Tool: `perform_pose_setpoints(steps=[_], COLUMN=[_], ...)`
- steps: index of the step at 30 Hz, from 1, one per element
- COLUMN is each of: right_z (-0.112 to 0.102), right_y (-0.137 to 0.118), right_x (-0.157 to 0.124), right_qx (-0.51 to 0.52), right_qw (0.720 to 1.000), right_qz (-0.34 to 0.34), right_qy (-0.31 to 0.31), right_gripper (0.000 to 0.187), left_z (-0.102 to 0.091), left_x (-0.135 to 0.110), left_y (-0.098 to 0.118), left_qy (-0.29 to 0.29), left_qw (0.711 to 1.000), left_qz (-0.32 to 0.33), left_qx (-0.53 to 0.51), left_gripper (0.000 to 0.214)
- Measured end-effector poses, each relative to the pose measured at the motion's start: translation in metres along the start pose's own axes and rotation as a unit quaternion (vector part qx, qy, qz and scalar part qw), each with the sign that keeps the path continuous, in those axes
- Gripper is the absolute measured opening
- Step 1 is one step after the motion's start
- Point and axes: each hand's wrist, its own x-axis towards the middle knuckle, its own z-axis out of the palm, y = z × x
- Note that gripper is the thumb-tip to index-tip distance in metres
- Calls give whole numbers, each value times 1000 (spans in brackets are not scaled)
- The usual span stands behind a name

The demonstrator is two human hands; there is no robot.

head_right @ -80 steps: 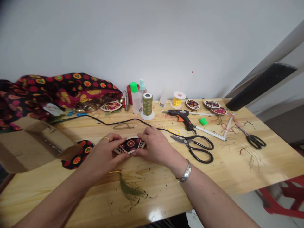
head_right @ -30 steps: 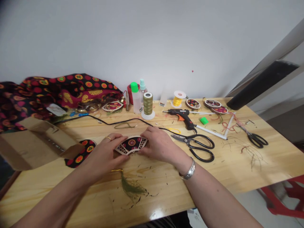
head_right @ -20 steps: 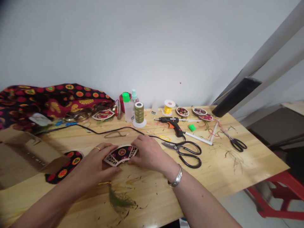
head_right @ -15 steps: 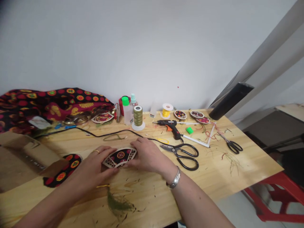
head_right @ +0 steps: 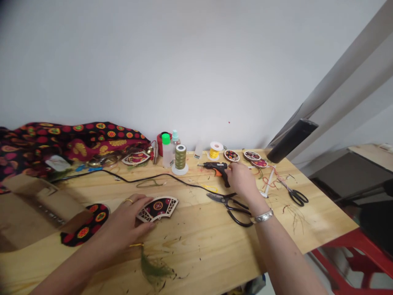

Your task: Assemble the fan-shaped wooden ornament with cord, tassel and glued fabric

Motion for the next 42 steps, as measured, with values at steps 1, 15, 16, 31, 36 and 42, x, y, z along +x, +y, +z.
perform_pose_setpoints(steps=[1, 15, 16, 31, 36, 42], right_z=[3, 31, 31, 31, 32, 29], right_y=[5, 0, -1, -4, -6, -6], right_x=[2, 18, 18, 27, 31, 31], right_qx=[1, -10, -15, -2, 15, 49], right_qw=[1000, 995, 994, 986, 983, 981], right_qz=[8, 93, 96, 129, 151, 154], right_qy=[-4, -46, -43, -102, -108, -111], right_gripper=[25, 51, 51, 55, 46, 38], left_z=[0, 4, 4, -3, -3, -2], left_x=[0, -1, -1, 0, 0, 0], left_y=[0, 1, 1, 10, 11, 12], left_qy=[-1, 13, 14, -28, -27, -26], left_qw=[1000, 1000, 1000, 999, 998, 998], left_qz=[-1, -9, -4, -30, -30, -27], left_qx=[0, 6, 4, 33, 38, 41], left_gripper=[44, 46, 45, 51, 53, 49])
